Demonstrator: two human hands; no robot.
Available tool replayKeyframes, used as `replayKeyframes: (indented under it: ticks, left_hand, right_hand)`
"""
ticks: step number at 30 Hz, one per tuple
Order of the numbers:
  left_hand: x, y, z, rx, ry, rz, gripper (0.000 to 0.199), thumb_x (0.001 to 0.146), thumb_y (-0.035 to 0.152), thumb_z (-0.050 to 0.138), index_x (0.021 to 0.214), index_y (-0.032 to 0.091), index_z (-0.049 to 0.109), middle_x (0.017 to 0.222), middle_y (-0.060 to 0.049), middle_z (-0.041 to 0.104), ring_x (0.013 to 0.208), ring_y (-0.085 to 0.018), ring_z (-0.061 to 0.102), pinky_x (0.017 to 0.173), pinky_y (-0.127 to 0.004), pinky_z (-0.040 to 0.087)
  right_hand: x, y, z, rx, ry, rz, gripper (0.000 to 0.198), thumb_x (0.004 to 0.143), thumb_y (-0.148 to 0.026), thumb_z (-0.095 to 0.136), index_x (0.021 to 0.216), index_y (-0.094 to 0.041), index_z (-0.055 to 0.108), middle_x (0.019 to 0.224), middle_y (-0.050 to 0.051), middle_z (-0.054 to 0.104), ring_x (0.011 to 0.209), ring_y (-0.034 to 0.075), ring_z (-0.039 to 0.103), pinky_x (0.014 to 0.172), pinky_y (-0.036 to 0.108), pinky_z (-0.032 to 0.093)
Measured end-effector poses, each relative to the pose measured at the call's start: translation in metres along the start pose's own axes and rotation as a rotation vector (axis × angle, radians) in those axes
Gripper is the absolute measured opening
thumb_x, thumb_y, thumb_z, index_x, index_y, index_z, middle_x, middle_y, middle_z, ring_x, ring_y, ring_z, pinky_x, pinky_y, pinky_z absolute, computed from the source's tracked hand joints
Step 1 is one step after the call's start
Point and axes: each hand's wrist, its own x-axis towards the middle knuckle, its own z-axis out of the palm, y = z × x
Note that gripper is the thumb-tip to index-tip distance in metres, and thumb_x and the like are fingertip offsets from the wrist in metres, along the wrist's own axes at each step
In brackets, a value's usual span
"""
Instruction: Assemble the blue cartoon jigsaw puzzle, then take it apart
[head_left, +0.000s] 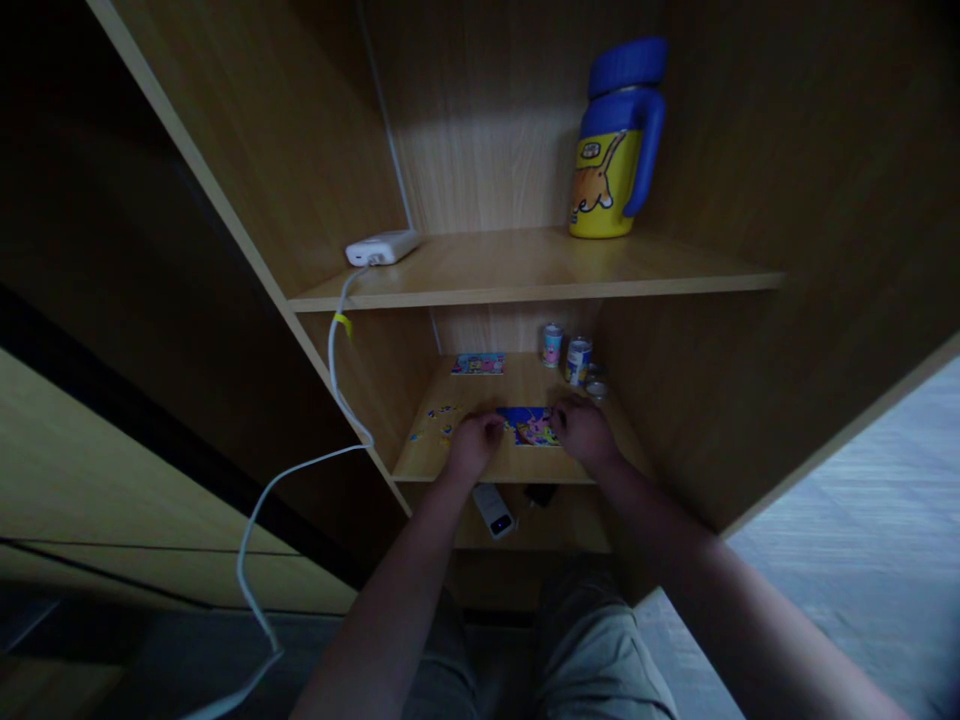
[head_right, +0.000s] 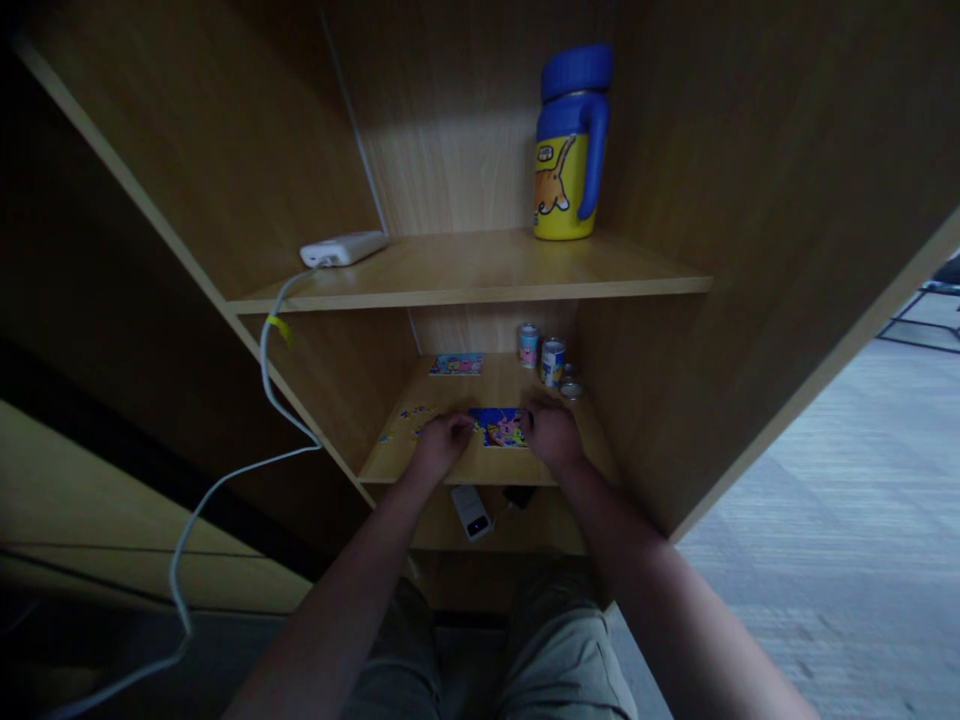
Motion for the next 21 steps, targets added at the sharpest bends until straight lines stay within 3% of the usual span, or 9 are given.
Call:
replayKeyframes:
  ticks: [21]
  left_hand:
    - [0.0056, -0.0035, 0.0017, 0.057, 0.035, 0.007, 0.018, 0.102, 0.017, 0.064, 0.101, 0.022, 0.081, 0.103, -0.006, 0.085, 0.1, -0.024, 0.078, 0.099, -0.038, 0.06]
  right_hand:
    - [-0.0006, 0.0011, -0.0018, 0.033, 0.008, 0.01, 0.032, 0.111, -0.032, 0.051, 0.111, -0.017, 0.08, 0.115, 0.014, 0.078, 0.107, 0.027, 0.069, 0.099, 0.035, 0.047]
